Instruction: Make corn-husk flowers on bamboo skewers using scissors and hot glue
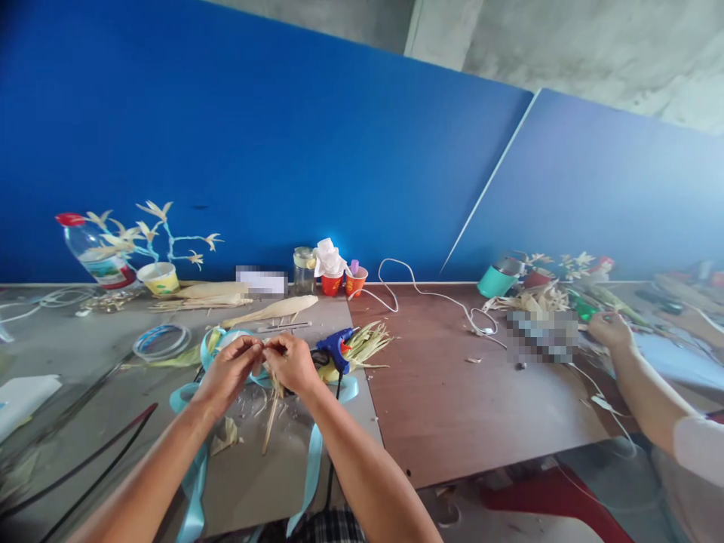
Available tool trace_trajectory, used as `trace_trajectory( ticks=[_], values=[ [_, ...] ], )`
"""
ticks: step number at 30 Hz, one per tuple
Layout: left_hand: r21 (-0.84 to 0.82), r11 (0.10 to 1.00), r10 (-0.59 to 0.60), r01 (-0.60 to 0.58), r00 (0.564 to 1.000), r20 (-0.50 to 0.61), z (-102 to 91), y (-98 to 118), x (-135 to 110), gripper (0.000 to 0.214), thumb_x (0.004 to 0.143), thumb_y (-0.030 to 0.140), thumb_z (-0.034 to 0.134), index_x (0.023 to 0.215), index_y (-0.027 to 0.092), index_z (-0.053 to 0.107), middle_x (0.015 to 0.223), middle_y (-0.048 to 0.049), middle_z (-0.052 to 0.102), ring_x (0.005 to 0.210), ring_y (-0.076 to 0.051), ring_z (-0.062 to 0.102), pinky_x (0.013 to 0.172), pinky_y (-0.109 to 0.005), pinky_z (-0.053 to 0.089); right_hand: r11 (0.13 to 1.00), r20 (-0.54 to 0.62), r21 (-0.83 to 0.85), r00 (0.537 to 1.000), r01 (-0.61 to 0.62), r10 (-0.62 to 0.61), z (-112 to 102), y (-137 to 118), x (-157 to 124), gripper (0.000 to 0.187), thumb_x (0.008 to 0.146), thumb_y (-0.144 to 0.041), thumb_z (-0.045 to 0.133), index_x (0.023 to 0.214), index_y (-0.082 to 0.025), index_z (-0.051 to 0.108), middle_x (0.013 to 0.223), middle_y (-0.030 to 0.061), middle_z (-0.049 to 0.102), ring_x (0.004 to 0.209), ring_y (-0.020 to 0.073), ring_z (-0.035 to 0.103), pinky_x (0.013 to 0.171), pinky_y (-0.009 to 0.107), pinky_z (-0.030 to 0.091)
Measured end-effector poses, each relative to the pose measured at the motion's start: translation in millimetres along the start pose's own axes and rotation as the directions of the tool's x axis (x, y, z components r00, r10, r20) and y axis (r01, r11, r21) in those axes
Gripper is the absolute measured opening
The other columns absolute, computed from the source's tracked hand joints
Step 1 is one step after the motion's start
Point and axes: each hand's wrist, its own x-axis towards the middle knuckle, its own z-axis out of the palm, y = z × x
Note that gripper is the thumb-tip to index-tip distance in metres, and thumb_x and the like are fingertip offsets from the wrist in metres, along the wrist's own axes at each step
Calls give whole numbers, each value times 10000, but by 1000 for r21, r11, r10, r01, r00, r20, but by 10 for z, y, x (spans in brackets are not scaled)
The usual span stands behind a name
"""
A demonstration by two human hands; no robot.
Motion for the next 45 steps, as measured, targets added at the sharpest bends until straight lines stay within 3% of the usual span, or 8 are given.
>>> trace_trajectory(
  ticks=[6, 11, 31, 41, 45],
  values=[
    [-117, 991, -55, 59, 998, 42, 18, 51, -19, 267, 625, 370, 769, 694, 175, 601, 556, 51, 501, 504, -79, 406, 512, -213, 322, 999, 6, 18, 1000, -28, 28, -29, 7, 0, 111, 723, -238, 518, 643, -170, 555, 608, -27, 531, 594, 114, 481, 594, 220, 398],
    [-118, 991, -58, 63, 997, 42, 35, 74, -30, 306, 598, 390, 785, 681, 171, 588, 543, 59, 477, 505, -79, 392, 502, -212, 306, 1000, 18, -15, 1000, 7, -7, 0, -26, -4, 113, 735, -239, 536, 683, -168, 607, 673, -3, 593, 664, 131, 529, 641, 226, 422],
    [-176, 981, -72, 87, 994, 87, 49, 87, -40, 298, 596, 366, 798, 677, 166, 594, 534, 61, 465, 489, -68, 367, 478, -206, 285, 999, 6, 23, 1000, -23, 23, 36, -17, 4, 119, 697, -202, 476, 642, -163, 574, 637, -13, 558, 628, 117, 502, 599, 211, 409],
    [-300, 945, -113, 129, 991, 70, -3, 44, -8, 225, 625, 280, 793, 702, 164, 616, 612, 35, 554, 525, -71, 473, 500, -196, 368, 996, 16, 74, 999, -49, 48, 39, -23, -10, 100, 698, -219, 454, 652, -169, 528, 612, -21, 525, 584, 103, 469, 553, 201, 391],
    [-371, 921, -127, 120, 992, 6, -7, 73, 0, 231, 583, 237, 814, 696, 158, 628, 650, 22, 594, 566, -78, 531, 532, -193, 417, 991, 15, 115, 998, -60, 59, 21, -50, -21, 95, 690, -235, 463, 657, -169, 523, 605, -23, 502, 569, 95, 448, 536, 196, 386]
  ],
)
